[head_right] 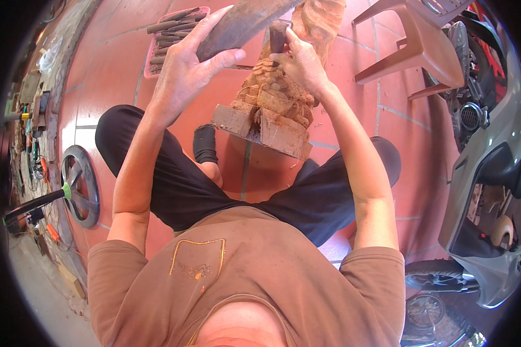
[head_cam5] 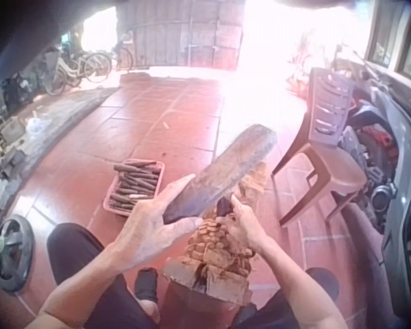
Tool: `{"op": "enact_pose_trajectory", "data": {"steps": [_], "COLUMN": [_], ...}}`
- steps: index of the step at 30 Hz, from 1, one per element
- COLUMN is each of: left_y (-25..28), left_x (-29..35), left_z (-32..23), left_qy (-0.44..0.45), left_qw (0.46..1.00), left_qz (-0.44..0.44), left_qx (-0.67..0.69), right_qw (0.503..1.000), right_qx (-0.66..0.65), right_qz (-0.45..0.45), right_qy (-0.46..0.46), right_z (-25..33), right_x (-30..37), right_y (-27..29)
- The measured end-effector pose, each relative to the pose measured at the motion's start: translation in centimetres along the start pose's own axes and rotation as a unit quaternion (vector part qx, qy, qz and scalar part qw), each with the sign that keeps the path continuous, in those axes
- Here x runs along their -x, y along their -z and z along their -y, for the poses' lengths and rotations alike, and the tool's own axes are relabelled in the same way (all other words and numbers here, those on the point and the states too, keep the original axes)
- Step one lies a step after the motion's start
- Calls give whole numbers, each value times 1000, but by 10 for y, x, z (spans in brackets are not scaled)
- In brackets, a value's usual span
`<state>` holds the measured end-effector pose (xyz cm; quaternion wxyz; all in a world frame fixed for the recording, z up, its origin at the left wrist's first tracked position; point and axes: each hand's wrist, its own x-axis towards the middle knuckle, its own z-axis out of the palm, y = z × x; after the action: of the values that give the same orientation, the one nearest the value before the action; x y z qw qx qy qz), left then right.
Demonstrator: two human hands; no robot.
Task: The person carves a wooden sculpture using a chisel and mallet. They repeatedly strike the chisel to shape the wood, focusing on detailed areas of the figure.
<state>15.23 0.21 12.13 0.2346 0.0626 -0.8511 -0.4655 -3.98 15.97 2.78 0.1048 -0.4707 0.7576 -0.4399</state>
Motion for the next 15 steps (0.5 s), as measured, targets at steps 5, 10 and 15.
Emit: {"op": "enact_pose_trajectory", "data": {"steps": [5, 10, 15], "left_y": [-3, -6, -8], "left_x": [-5, 0, -2], "left_z": [7, 10, 13], "left_qy": [59, 2, 0], "left_qw": [979, 998, 996], "left_qz": [78, 14, 21], "left_qx": [-180, -65, -88], "right_qw": [999, 1000, 1000], "right_qx": [32, 15, 23], "right_qz": [6, 2, 10], "right_qy": [14, 25, 0], "right_z": [-1, -4, 4], "right_x": [3, 2, 2], "right_y": [2, 1, 1]}}
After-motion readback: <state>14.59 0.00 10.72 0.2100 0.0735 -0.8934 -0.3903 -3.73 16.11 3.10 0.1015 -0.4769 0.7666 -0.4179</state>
